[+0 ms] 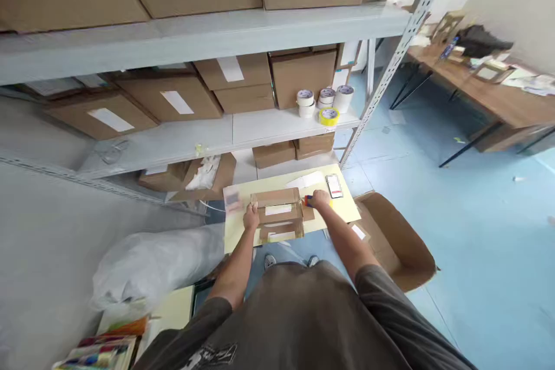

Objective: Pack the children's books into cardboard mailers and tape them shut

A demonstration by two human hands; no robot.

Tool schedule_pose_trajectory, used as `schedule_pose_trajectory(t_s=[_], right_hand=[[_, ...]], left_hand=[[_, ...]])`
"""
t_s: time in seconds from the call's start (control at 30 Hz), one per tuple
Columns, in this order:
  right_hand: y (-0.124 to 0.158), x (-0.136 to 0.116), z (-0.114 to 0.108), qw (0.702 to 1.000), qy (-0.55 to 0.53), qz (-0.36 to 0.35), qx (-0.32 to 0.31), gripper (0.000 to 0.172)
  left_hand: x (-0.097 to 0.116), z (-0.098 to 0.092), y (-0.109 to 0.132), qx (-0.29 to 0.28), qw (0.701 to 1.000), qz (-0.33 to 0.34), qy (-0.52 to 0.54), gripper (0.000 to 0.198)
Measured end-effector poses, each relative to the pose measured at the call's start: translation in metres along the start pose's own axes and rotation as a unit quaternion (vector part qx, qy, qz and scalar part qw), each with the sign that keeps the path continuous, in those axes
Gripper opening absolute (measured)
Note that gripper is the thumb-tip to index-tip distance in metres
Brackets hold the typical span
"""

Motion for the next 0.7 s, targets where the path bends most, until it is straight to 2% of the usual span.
schedule_pose_trajectory(t_s=[0.1, 0.17, 0.3, 0.37, 0.43, 0.5, 0.6, 0.7], right_hand=[[0.01, -0.024, 0.028, 1.0, 0.002, -0.007, -0.014, 0.043], [0.014, -0.021, 0.043, 1.0, -0.005, 0.006, -0.014, 0.041], [0.011, 0.027, 0.059, 0.996, -0.052, 0.069, 0.012, 0.045], [0.009, 0.054, 0.064, 0.991, -0.095, 0.093, 0.025, 0.042], [0.006, 0.073, 0.07, 0.982, -0.158, 0.105, 0.009, 0.036], [0.004, 0.082, 0.078, 0.971, -0.213, 0.107, -0.027, 0.033], [0.006, 0.071, 0.081, 0.959, -0.262, 0.092, -0.057, 0.03], [0.017, 0.025, 0.079, 0.933, -0.351, 0.012, -0.082, 0.036]], left_hand=[[-0.002, 0.002, 0.0, 0.004, 1.0, 0.005, -0.001, 0.044], [-0.004, 0.003, 0.0, 0.001, 1.0, 0.003, -0.006, 0.044], [-0.004, 0.006, -0.003, -0.008, 1.0, -0.01, -0.023, 0.046], [-0.004, 0.007, -0.004, -0.012, 0.999, -0.015, -0.027, 0.047], [-0.003, 0.007, -0.004, -0.009, 1.0, -0.012, -0.025, 0.048], [-0.002, 0.005, -0.005, -0.003, 1.0, -0.006, -0.021, 0.048], [-0.002, 0.004, -0.005, 0.001, 1.0, 0.0, -0.014, 0.048], [-0.001, 0.004, -0.005, -0.003, 1.0, 0.004, -0.005, 0.049]])
Point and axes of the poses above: each hand's wrist, its own y-axis away from the middle knuckle, its own z-axis out of the palm, x = y × z, the point moved 9 cm from there along -y, towards the middle knuckle, and after that the axes turned 12 degrees about z, right-handed, at the moved point
